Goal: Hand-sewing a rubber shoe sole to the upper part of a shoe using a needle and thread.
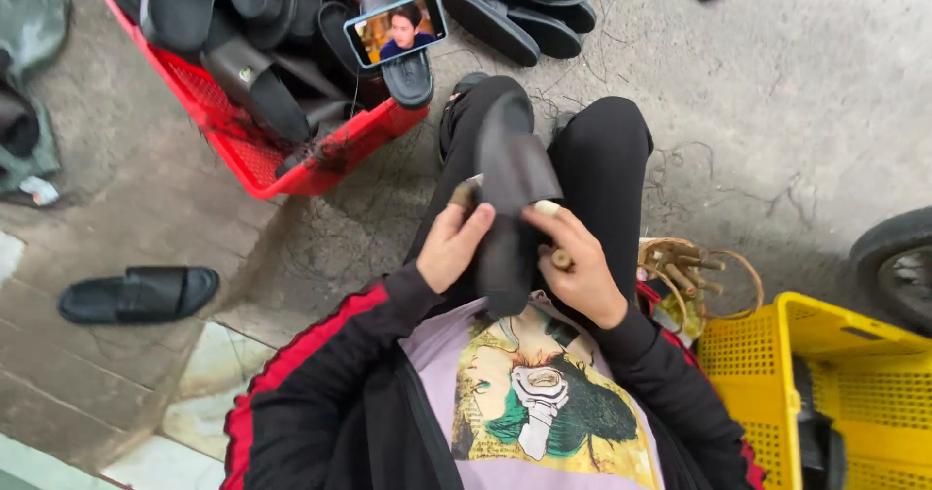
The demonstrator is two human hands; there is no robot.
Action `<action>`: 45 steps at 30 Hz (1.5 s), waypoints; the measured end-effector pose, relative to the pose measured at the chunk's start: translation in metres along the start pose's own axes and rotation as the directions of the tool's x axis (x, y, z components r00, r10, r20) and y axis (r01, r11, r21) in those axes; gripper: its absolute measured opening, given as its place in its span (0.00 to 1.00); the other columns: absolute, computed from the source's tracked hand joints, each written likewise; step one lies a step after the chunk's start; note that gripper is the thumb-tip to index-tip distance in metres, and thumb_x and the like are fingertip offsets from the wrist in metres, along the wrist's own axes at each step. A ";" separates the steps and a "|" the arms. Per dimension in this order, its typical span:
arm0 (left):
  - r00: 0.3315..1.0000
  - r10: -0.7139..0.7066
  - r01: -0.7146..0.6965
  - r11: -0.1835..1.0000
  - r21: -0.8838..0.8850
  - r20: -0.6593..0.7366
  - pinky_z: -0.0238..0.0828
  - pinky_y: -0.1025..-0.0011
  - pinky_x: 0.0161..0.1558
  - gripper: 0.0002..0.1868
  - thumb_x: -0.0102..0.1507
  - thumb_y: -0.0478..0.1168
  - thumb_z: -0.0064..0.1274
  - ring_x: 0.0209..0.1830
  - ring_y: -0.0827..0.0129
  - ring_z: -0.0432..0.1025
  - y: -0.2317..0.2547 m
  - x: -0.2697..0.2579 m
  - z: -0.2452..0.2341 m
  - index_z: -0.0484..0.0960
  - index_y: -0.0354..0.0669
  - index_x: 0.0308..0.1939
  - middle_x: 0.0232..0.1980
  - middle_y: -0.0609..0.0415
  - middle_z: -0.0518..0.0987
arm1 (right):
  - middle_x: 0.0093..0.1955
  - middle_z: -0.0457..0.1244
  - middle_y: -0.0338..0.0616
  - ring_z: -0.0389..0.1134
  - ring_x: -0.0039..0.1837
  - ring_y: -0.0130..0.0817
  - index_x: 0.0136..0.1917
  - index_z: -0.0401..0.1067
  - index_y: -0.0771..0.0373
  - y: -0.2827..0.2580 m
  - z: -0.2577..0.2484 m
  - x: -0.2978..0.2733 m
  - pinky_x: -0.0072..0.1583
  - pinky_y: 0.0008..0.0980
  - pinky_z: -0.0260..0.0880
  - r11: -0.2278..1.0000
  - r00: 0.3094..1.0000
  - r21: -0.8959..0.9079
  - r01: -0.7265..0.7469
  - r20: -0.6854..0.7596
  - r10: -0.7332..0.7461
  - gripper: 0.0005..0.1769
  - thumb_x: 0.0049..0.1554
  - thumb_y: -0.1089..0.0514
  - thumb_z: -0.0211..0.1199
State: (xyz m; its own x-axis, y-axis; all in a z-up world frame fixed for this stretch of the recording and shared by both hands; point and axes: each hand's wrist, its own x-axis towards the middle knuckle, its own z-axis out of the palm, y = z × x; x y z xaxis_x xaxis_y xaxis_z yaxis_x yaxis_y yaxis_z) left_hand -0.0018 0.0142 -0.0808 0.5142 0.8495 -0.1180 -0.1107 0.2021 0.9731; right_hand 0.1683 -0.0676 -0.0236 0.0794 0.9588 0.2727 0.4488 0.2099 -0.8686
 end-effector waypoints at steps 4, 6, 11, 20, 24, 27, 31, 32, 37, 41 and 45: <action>0.995 0.091 -0.089 0.995 -0.044 0.042 0.69 0.72 0.51 0.23 0.70 0.48 0.36 0.54 0.76 0.63 -0.008 -0.005 0.021 0.65 0.44 0.67 0.63 0.56 0.70 | 0.60 0.61 0.53 0.62 0.64 0.47 0.61 0.68 0.66 0.026 0.000 -0.020 0.63 0.51 0.59 0.984 0.993 0.130 -0.118 0.018 0.117 0.32 0.42 0.79 0.53; 0.989 0.126 -0.130 0.989 0.064 0.073 0.73 0.74 0.40 0.24 0.67 0.45 0.45 0.42 0.77 0.66 -0.001 -0.010 0.023 0.66 0.39 0.65 0.52 0.51 0.72 | 0.60 0.62 0.51 0.63 0.64 0.45 0.60 0.68 0.67 0.020 -0.001 -0.025 0.63 0.49 0.59 0.972 0.986 0.172 -0.161 -0.007 0.165 0.31 0.44 0.80 0.52; 0.996 0.027 -0.037 0.993 0.110 0.090 0.66 0.84 0.19 0.28 0.63 0.42 0.53 0.19 0.83 0.66 -0.007 -0.013 0.019 0.65 0.41 0.66 0.35 0.56 0.69 | 0.63 0.60 0.51 0.60 0.67 0.43 0.65 0.66 0.65 0.013 0.003 -0.029 0.65 0.49 0.58 0.945 0.967 0.212 -0.249 -0.004 0.256 0.33 0.45 0.78 0.55; 0.982 0.040 -0.158 0.711 0.685 0.185 0.75 0.50 0.40 0.51 0.47 0.63 0.62 0.38 0.37 0.73 0.012 -0.041 0.032 0.61 0.38 0.65 0.58 0.37 0.66 | 0.64 0.59 0.50 0.63 0.62 0.37 0.72 0.55 0.63 0.001 0.002 -0.044 0.55 0.43 0.71 0.548 0.763 0.648 -0.529 0.081 0.641 0.37 0.50 0.75 0.54; 0.981 0.112 -0.194 0.674 0.713 0.161 0.76 0.54 0.38 0.46 0.50 0.63 0.60 0.34 0.39 0.74 0.010 -0.049 0.031 0.63 0.34 0.60 0.58 0.37 0.63 | 0.63 0.60 0.49 0.62 0.63 0.38 0.70 0.59 0.63 -0.005 0.008 -0.039 0.57 0.46 0.67 0.449 0.668 0.601 -0.662 0.200 0.717 0.39 0.45 0.76 0.55; 0.978 0.063 -0.190 0.668 0.720 0.199 0.77 0.57 0.36 0.42 0.54 0.60 0.59 0.30 0.43 0.75 0.011 -0.045 0.027 0.64 0.33 0.60 0.57 0.39 0.62 | 0.61 0.61 0.50 0.64 0.62 0.41 0.68 0.61 0.64 0.033 0.019 -0.052 0.55 0.41 0.67 0.358 0.626 0.640 -0.680 0.252 0.738 0.40 0.41 0.78 0.52; 0.980 0.014 -0.159 0.654 0.740 0.199 0.77 0.56 0.34 0.45 0.54 0.61 0.58 0.31 0.44 0.75 0.010 -0.037 0.028 0.62 0.32 0.62 0.57 0.39 0.61 | 0.62 0.61 0.50 0.63 0.63 0.40 0.68 0.62 0.66 0.021 0.013 -0.049 0.56 0.43 0.66 0.346 0.594 0.605 -0.717 0.271 0.757 0.40 0.40 0.77 0.51; 0.973 -0.049 -0.138 0.662 0.737 0.226 0.77 0.55 0.35 0.44 0.54 0.60 0.57 0.33 0.43 0.75 0.003 -0.036 0.030 0.63 0.33 0.63 0.59 0.40 0.61 | 0.62 0.62 0.51 0.63 0.64 0.41 0.68 0.62 0.66 0.017 0.012 -0.050 0.56 0.45 0.66 0.350 0.586 0.605 -0.715 0.247 0.772 0.40 0.40 0.77 0.54; 0.954 -0.108 -0.130 0.692 0.710 0.280 0.74 0.53 0.45 0.47 0.51 0.66 0.57 0.43 0.42 0.75 -0.011 -0.038 0.030 0.66 0.38 0.64 0.63 0.45 0.61 | 0.62 0.62 0.55 0.65 0.61 0.42 0.68 0.61 0.65 0.016 -0.018 -0.078 0.55 0.41 0.71 0.558 0.697 0.515 -0.651 0.114 0.708 0.34 0.48 0.73 0.59; 0.949 -0.087 -0.169 0.671 0.722 0.303 0.73 0.57 0.50 0.53 0.46 0.68 0.60 0.51 0.50 0.73 -0.008 -0.045 0.030 0.62 0.50 0.69 0.67 0.55 0.57 | 0.51 0.67 0.54 0.69 0.54 0.48 0.67 0.64 0.45 -0.001 -0.042 -0.086 0.52 0.42 0.70 0.720 0.772 -0.295 -0.628 -0.114 0.626 0.35 0.47 0.50 0.69; 0.948 -0.066 -0.189 0.667 0.720 0.310 0.73 0.59 0.51 0.53 0.46 0.65 0.63 0.55 0.51 0.71 -0.006 -0.042 0.033 0.61 0.51 0.70 0.67 0.54 0.57 | 0.48 0.63 0.36 0.69 0.45 0.46 0.67 0.61 0.39 -0.008 -0.048 -0.083 0.43 0.44 0.71 0.808 0.824 -0.521 -0.274 0.306 0.477 0.23 0.57 0.45 0.51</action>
State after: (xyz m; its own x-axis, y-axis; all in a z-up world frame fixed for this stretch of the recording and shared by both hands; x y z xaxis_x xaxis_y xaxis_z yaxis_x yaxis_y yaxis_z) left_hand 0.0055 -0.0392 -0.0752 0.7588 0.6412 -0.1143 0.4413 -0.3770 0.8143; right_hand 0.2011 -0.1577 -0.0189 0.0069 0.9487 -0.3162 0.8046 -0.1931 -0.5616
